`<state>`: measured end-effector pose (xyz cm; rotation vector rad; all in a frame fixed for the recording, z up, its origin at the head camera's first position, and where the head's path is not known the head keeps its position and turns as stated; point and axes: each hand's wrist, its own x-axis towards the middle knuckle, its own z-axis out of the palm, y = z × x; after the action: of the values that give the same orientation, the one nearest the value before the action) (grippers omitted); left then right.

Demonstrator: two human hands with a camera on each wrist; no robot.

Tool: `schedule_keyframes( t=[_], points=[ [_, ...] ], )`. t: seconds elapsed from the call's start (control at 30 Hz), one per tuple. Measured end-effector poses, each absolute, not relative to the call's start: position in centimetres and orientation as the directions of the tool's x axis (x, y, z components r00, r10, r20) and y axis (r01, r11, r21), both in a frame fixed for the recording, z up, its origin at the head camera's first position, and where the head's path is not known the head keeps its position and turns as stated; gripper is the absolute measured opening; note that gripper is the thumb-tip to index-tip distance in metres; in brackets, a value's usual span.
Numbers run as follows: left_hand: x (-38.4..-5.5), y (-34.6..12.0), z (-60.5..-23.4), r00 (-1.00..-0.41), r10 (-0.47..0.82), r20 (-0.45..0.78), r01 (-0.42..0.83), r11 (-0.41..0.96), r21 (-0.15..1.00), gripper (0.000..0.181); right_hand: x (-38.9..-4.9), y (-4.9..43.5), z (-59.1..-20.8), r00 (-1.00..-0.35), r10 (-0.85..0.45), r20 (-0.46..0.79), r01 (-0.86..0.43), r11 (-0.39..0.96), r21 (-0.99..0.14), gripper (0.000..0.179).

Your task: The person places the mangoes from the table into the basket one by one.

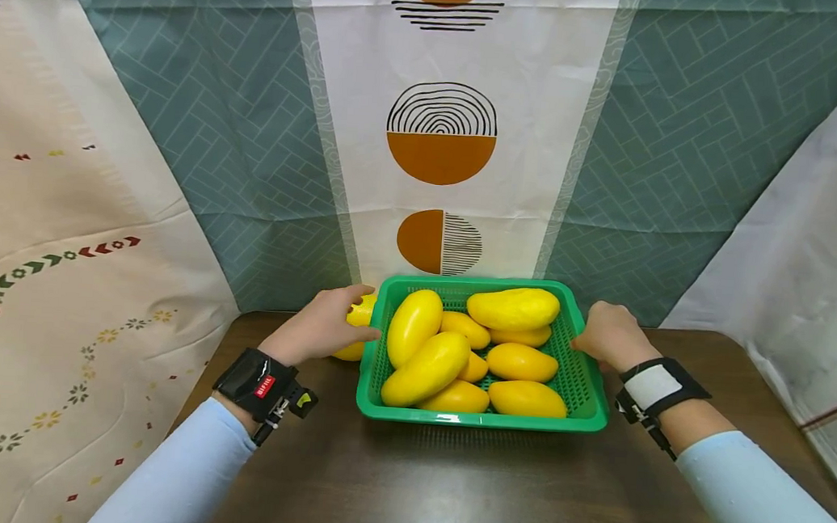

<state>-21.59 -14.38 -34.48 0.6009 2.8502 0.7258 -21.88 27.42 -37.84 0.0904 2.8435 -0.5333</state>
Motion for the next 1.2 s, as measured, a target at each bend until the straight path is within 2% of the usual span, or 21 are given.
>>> schedule_keyframes(
  t=[0.2, 0.53, 0.9, 1.2],
  points=[
    [-22.3, -17.3, -36.2, -0.937, 0.350, -0.010, 0.307, 0.835, 0.456, 0.067, -21.9, 27.5, -37.8, -0.966, 0.010, -0.257, 0.102, 0.933, -0.346, 0.029],
    [-23.1, -18.4, -40.6, -0.943, 0.325, -0.074, 0.285, 0.901, 0.328, 0.078, -21.9, 27.5, -37.7, -0.968, 0.020, -0.249, 0.106, 0.936, -0.336, 0.029],
    [-23.6, -18.0, -43.6, -0.936, 0.344, -0.080, 0.302, 0.896, 0.326, 0.082, -21.9, 27.4, -37.8, -0.968, 0.024, -0.248, 0.111, 0.933, -0.343, 0.030],
    [-23.4, -18.0, -44.6, -0.943, 0.322, -0.087, 0.276, 0.899, 0.339, 0.083, -21.8, 27.5, -37.9, -0.970, 0.020, -0.241, 0.106, 0.931, -0.348, 0.029]
  ],
)
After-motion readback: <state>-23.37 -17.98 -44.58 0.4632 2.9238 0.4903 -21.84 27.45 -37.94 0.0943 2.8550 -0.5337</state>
